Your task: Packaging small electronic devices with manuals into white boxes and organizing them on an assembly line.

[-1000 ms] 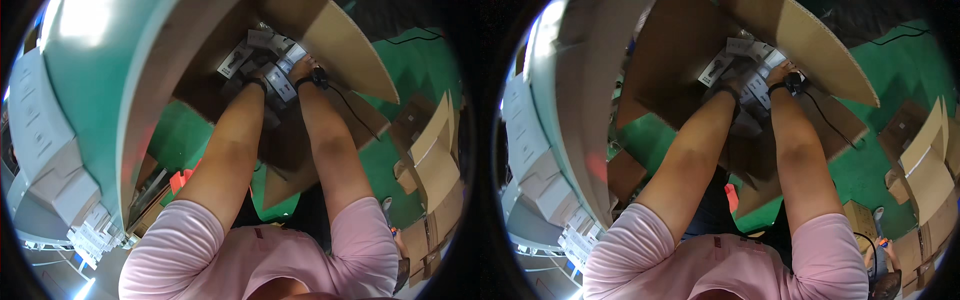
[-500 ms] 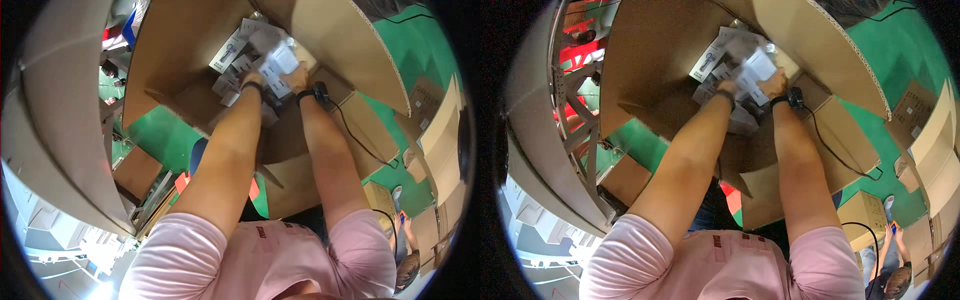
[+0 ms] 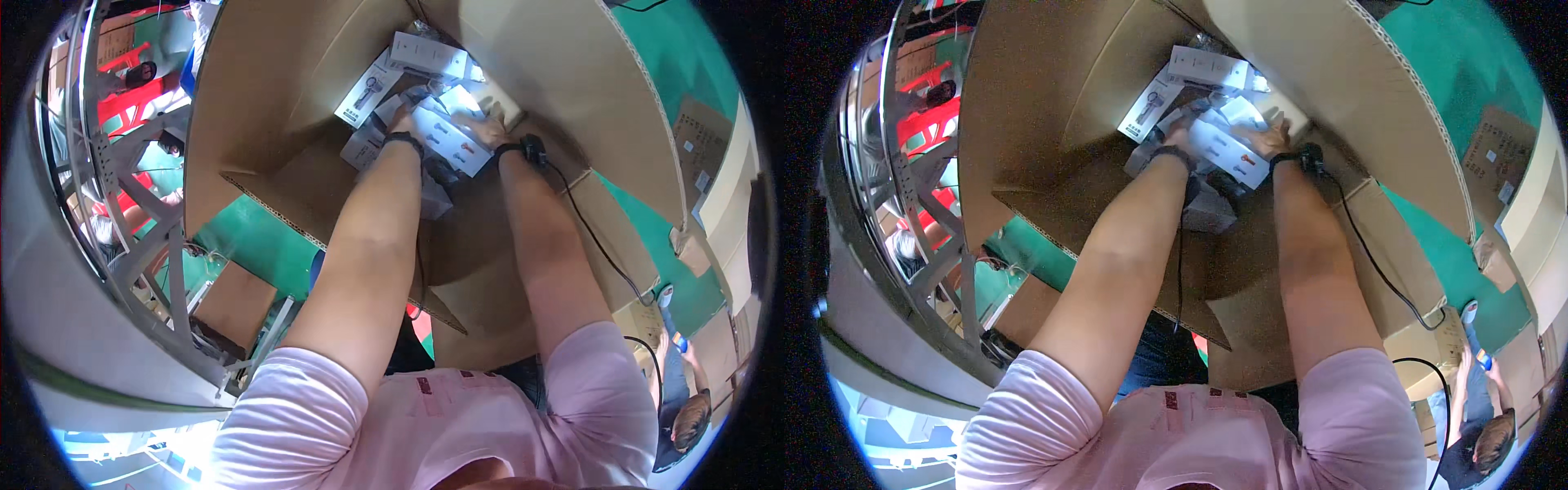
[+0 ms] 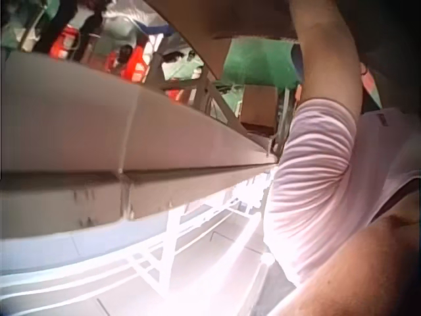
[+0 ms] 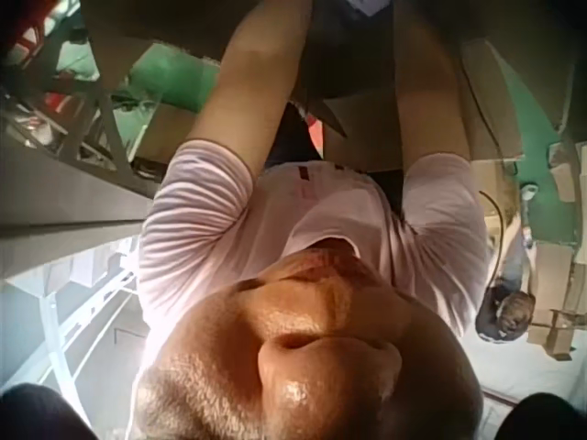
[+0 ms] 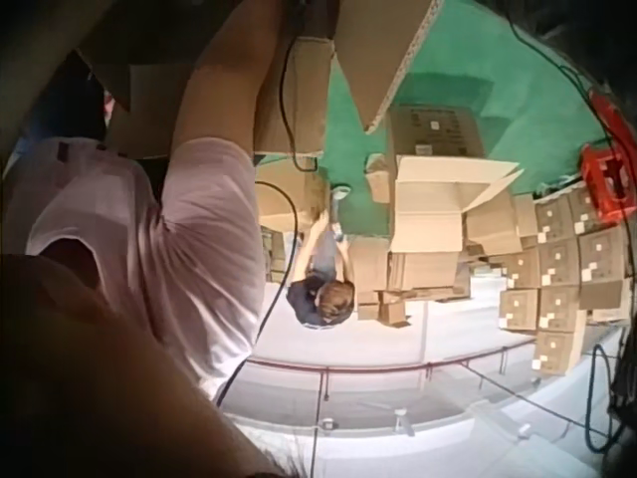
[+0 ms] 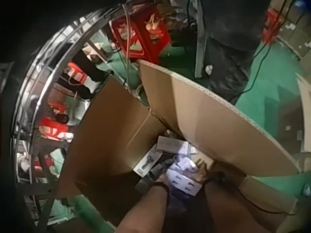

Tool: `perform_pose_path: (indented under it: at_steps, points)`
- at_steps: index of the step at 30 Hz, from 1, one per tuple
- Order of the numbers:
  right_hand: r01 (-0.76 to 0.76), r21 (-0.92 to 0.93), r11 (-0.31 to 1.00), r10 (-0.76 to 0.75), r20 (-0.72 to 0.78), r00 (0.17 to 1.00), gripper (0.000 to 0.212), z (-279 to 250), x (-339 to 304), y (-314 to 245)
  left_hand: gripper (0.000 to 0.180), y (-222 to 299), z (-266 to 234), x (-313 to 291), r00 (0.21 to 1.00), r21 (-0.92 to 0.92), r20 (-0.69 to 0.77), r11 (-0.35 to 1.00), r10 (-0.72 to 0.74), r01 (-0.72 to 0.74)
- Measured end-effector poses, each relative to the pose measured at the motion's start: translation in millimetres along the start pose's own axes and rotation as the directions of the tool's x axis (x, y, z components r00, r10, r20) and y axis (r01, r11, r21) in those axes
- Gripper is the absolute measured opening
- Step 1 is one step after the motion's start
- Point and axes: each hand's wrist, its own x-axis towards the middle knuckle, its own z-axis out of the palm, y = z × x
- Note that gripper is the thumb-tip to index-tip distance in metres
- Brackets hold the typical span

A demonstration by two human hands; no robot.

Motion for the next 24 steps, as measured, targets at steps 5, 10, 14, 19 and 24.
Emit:
perform_pose_path:
  at_steps: [5, 10, 14, 19, 24]
  points:
    - [-0.044, -0.367, 0.929, 0.119, 0.184, 0.976, 0.15, 1, -25, 8, 0.052, -2, 8, -21, 0.9, 0.016, 0.399, 0.983, -0.173, 0.182]
    - [-0.033, -0.281, 0.959, 0.089, 0.19, 0.978, 0.143, -35, -9, 29, 0.069, -11, 30, -55, 0.98, -0.221, 0.161, 0.963, -0.118, 0.152]
    - [-0.022, -0.106, 0.994, 0.049, 0.265, 0.963, 0.135, -35, -14, 2, 0.085, 0, 0, -53, 0.99, -0.144, 0.036, 0.979, -0.139, 0.143]
    - [-0.001, -0.21, 0.978, 0.058, 0.266, 0.962, 0.132, -40, -20, -18, 0.09, -11, -21, -48, 0.978, -0.054, 0.194, 0.995, -0.076, 0.088]
    - [0.012, -0.179, 0.984, 0.053, 0.352, 0.935, 0.133, -49, -17, -8, 0.092, -4, -11, -48, 0.856, 0.099, 0.433, 0.959, -0.281, 0.265]
